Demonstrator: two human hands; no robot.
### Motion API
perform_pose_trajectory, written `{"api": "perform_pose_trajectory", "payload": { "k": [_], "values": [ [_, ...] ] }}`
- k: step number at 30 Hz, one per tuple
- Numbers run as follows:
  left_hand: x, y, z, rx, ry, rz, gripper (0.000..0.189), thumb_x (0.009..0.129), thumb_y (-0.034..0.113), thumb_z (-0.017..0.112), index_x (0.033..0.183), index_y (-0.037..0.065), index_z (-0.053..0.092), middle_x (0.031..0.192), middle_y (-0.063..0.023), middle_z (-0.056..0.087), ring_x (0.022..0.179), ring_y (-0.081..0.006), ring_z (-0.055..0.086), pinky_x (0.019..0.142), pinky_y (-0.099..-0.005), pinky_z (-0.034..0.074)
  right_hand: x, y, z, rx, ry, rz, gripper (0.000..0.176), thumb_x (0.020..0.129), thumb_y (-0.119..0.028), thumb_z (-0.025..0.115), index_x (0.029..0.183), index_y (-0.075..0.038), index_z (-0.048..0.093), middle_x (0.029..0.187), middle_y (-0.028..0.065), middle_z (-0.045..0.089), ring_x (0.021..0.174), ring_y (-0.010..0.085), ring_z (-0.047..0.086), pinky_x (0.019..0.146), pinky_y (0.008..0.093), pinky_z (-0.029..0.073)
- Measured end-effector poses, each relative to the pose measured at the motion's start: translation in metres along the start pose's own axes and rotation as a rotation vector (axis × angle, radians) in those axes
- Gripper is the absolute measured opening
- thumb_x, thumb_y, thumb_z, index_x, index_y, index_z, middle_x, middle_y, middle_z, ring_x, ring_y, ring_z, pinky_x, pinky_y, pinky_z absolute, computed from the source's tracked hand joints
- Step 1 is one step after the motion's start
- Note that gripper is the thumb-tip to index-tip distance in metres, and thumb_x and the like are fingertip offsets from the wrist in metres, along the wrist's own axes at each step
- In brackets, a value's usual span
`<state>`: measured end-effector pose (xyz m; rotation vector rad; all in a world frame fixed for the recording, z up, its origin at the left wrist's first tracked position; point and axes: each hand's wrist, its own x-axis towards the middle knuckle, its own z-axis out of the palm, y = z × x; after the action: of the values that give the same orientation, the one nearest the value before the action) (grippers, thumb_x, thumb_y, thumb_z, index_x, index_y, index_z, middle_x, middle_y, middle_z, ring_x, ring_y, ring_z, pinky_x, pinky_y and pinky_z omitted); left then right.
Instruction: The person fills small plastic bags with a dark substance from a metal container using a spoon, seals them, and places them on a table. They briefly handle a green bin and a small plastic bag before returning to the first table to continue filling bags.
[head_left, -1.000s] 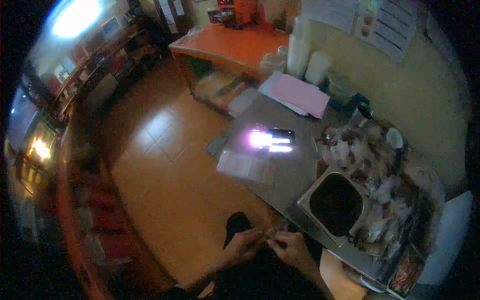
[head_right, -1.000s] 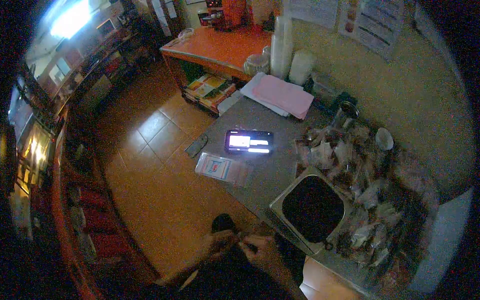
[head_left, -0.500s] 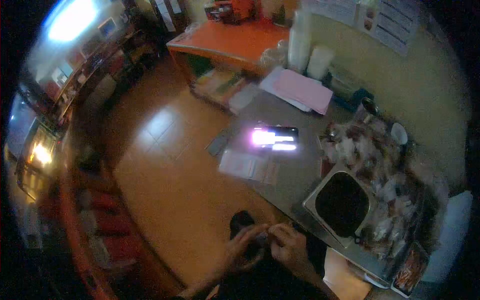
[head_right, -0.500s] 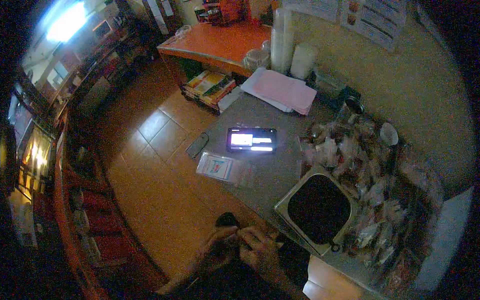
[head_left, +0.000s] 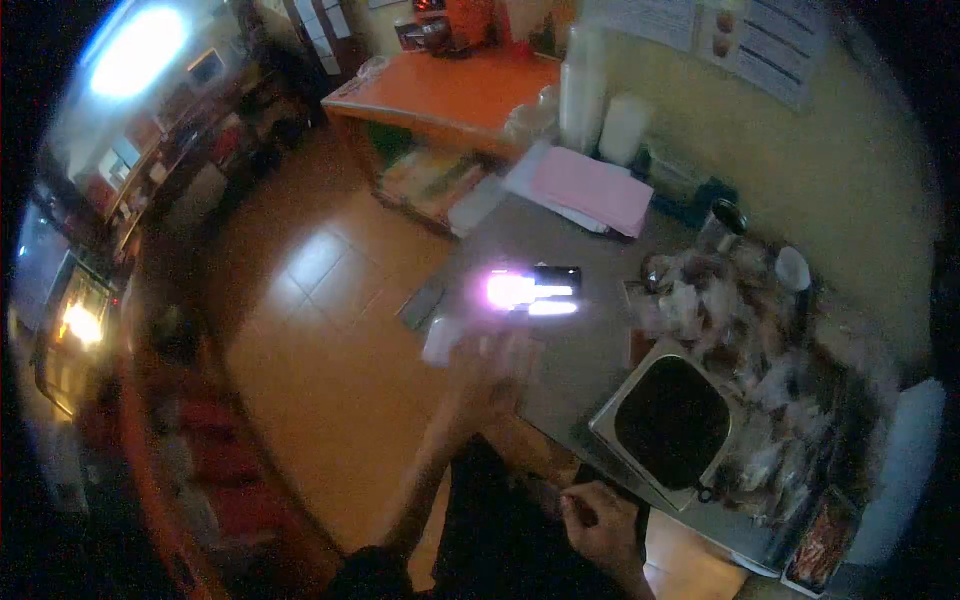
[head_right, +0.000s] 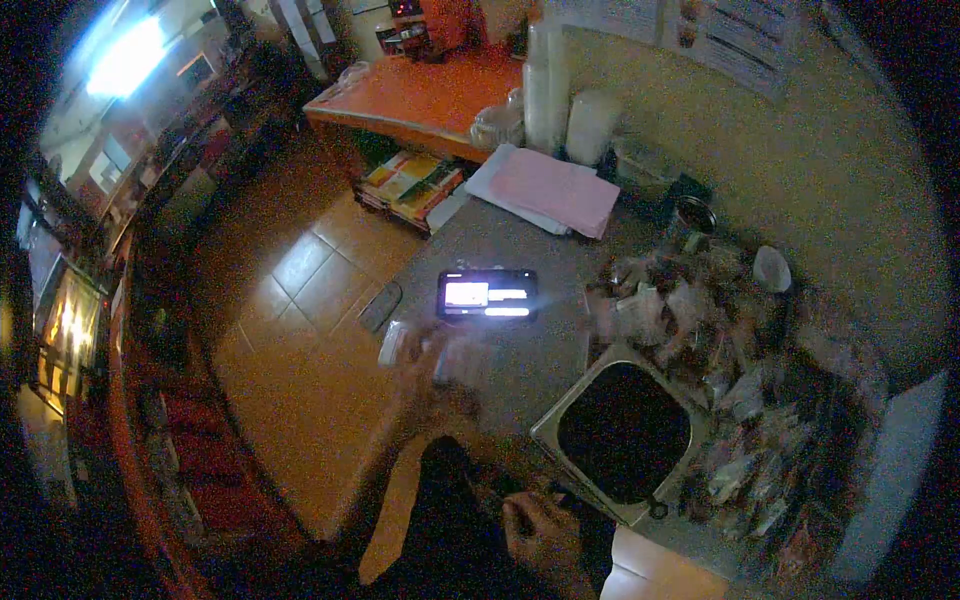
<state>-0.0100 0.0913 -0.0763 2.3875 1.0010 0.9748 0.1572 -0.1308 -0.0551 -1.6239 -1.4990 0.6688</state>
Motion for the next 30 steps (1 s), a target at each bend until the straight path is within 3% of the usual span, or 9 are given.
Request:
{"api": "perform_pose_trajectory", "payload": {
  "k": [5,8,10,12,16,20,22,24,30],
  "values": [
    [0.03,-0.017,0.027,0.422,0.129,-0.183,0.053,0.09,0.037,0.057,0.139,0.021,0.048,0.105,-0.0208,0.05,0.101,-0.0382,0.048,0.096,-0.0537,0.034,-0.006,0.007,-0.008,-0.033,-0.069,0.129,0.011,0.085,-0.013,0.069,0.09,-0.004,0.066,0.084,0.0137,0.068,0.074,0.026,0.069,0.065,0.0348,0.054],
    [0.042,-0.015,0.033,0.534,0.171,-0.161,0.054,0.09,0.04,0.057,0.141,0.024,0.047,0.101,-0.0217,0.049,0.098,-0.0369,0.047,0.093,-0.0518,0.034,-0.008,0.011,-0.008,0.014,-0.092,0.073,0.011,0.086,-0.014,0.069,0.091,-0.005,0.066,0.085,0.0131,0.068,0.075,0.0251,0.069,0.066,0.0346,0.054],
    [0.034,-0.036,0.052,0.775,0.138,-0.27,0.056,0.09,0.042,0.057,0.142,0.024,0.045,0.109,-0.0239,0.05,0.105,-0.0386,0.047,0.097,-0.053,0.034,-0.009,0.01,-0.009,0.03,-0.057,0.05,0.011,0.086,-0.015,0.069,0.091,-0.006,0.066,0.085,0.0127,0.068,0.075,0.0251,0.069,0.066,0.0342,0.054],
    [0.029,-0.044,0.059,0.774,0.059,-0.38,0.058,0.09,0.042,0.058,0.143,0.023,0.044,0.12,-0.0261,0.049,0.115,-0.0406,0.046,0.101,-0.0538,0.032,-0.01,0.008,-0.01,0.045,-0.036,0.051,0.011,0.085,-0.015,0.069,0.091,-0.006,0.067,0.086,0.0126,0.069,0.076,0.0254,0.069,0.067,0.0343,0.054],
    [0.018,0.025,0.014,0.156,-0.068,-0.37,0.063,0.088,0.038,0.063,0.144,0.018,0.042,0.142,-0.0249,0.041,0.133,-0.0425,0.037,0.112,-0.0516,0.026,-0.01,-0.008,-0.017,0.034,-0.012,0.151,0.014,0.083,-0.015,0.071,0.092,-0.005,0.067,0.085,0.0135,0.069,0.077,0.0267,0.07,0.069,0.0358,0.054],
    [-0.053,0.057,-0.006,-0.157,-0.235,0.163,0.061,0.079,0.023,0.071,0.136,0.013,0.05,0.139,-0.0142,0.048,0.124,-0.0338,0.049,0.102,-0.0488,0.037,-0.011,-0.007,-0.016,-0.076,0.091,0.034,0.02,0.08,-0.015,0.074,0.092,-0.002,0.065,0.085,0.0159,0.069,0.076,0.0267,0.07,0.069,0.0372,0.054],
    [-0.049,0.12,-0.039,-0.204,-0.287,0.194,0.062,0.076,0.022,0.074,0.134,0.014,0.053,0.134,-0.0132,0.053,0.121,-0.0327,0.051,0.102,-0.0471,0.038,-0.009,-0.007,-0.011,-0.056,0.158,0.017,0.021,0.08,-0.015,0.074,0.092,-0.001,0.064,0.083,0.0164,0.068,0.075,0.0264,0.07,0.067,0.0358,0.054],
    [-0.05,0.146,-0.048,-0.138,-0.394,0.062,0.06,0.074,0.022,0.076,0.131,0.014,0.057,0.128,-0.0125,0.059,0.119,-0.0315,0.054,0.101,-0.0454,0.039,-0.008,-0.015,-0.009,-0.042,0.205,0.007,0.022,0.081,-0.015,0.075,0.092,-0.001,0.063,0.081,0.0161,0.067,0.074,0.0262,0.07,0.067,0.0344,0.054],
    [-0.081,0.16,-0.012,-0.119,-0.035,0.037,0.05,0.072,0.015,0.078,0.119,0.01,0.064,0.109,-0.0075,0.068,0.097,-0.0298,0.065,0.087,-0.04,0.05,-0.012,-0.027,-0.016,-0.021,0.317,-0.036,0.021,0.084,-0.017,0.073,0.093,-0.002,0.062,0.077,0.0124,0.064,0.069,0.0233,0.065,0.063,0.033,0.052]
  ]
}}
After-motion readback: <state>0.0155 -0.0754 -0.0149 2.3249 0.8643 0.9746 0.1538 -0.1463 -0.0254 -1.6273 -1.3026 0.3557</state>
